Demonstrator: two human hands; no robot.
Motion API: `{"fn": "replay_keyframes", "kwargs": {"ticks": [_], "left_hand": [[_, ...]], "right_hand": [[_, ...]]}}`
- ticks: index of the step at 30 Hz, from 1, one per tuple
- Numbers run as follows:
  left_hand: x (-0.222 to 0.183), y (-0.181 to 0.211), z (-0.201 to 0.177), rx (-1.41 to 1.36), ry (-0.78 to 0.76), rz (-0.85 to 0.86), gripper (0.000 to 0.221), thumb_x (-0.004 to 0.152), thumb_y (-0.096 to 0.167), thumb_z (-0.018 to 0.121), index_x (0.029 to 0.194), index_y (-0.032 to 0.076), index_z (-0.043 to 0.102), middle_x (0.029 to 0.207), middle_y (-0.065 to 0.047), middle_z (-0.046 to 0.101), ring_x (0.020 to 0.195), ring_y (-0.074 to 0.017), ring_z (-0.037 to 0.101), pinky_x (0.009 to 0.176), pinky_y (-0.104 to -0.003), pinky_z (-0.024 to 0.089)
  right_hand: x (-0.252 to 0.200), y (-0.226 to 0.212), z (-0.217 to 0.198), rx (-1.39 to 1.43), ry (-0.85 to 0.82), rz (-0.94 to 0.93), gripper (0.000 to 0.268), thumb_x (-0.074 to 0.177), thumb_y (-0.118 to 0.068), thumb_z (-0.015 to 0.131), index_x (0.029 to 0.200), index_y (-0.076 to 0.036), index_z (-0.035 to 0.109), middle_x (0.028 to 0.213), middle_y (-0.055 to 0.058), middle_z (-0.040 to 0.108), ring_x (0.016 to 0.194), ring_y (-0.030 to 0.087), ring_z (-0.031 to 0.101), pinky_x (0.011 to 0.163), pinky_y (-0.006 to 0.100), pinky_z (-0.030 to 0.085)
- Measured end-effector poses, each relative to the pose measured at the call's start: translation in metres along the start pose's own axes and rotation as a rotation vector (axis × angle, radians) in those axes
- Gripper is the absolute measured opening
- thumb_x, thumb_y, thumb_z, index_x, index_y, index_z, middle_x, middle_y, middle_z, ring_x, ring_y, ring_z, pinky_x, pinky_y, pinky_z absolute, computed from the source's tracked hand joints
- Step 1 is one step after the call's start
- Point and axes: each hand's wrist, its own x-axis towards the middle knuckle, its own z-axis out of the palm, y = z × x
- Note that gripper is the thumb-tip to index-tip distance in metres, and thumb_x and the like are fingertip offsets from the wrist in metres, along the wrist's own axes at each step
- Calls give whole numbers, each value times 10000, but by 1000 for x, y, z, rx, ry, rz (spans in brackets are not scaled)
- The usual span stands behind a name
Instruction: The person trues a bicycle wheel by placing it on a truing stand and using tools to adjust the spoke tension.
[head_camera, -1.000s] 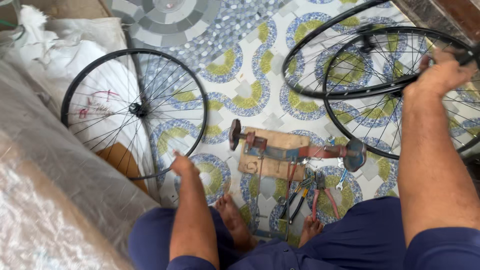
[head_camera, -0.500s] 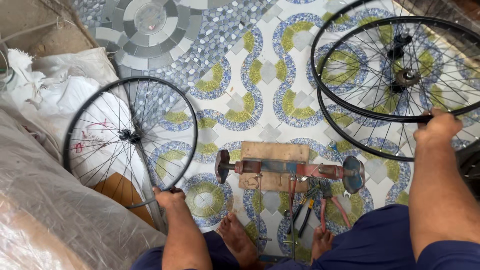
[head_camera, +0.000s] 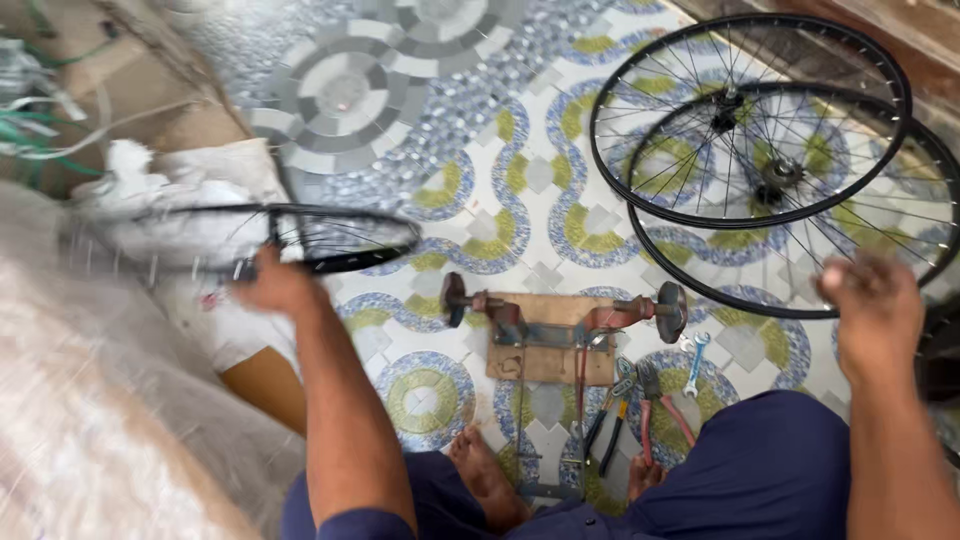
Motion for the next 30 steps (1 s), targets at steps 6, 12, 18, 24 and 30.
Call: {"fn": "replay_keyframes", "kwargs": {"ticks": [6,12,18,24,30], "left_hand": [[-38,81,89,836,-456,430,298,765,68,854,943,-75,663,842,-164,692,726,-230,608,735,-377,527],[-82,212,99,498,-751,392,144,829,6,718,966,-34,695,861,-83,745,692,-110,618,654,-284,513],[-146,397,99,164,-1042,446,163,989,-69,672,1145,-55,629,1001,-82,687,918,-123,704,851,-242,576],[-242,507,102,143,-1162,695,267,936,158,782,1092,-3,637,945,-61,660,783,-113,654,651,-265,542],[-350,479,74,76,-1470,706,307,914,203,745,1134,36,610,1107,-78,646,933,-237,671,743,-330,544]], "right_hand": [[-105,-76,15,-207,-113,-74,443,1043,29,692,1407,109,452,1278,236,638,1231,273,650,1082,394,551],[-133,-155,51,-260,-153,-215,455,1011,29,682,1409,92,471,1261,253,645,1199,288,661,1047,400,562],[-113,-210,183,-33,-476,-352,568,873,-68,745,1390,27,530,1293,209,662,1242,315,664,1120,467,546],[-45,-288,337,801,-603,3,731,1006,-483,553,1591,-98,342,1521,119,571,1441,264,517,1235,419,339],[-21,-328,283,589,-250,43,324,1036,-294,683,1249,-91,548,1096,75,681,1063,233,653,989,477,443]]}}
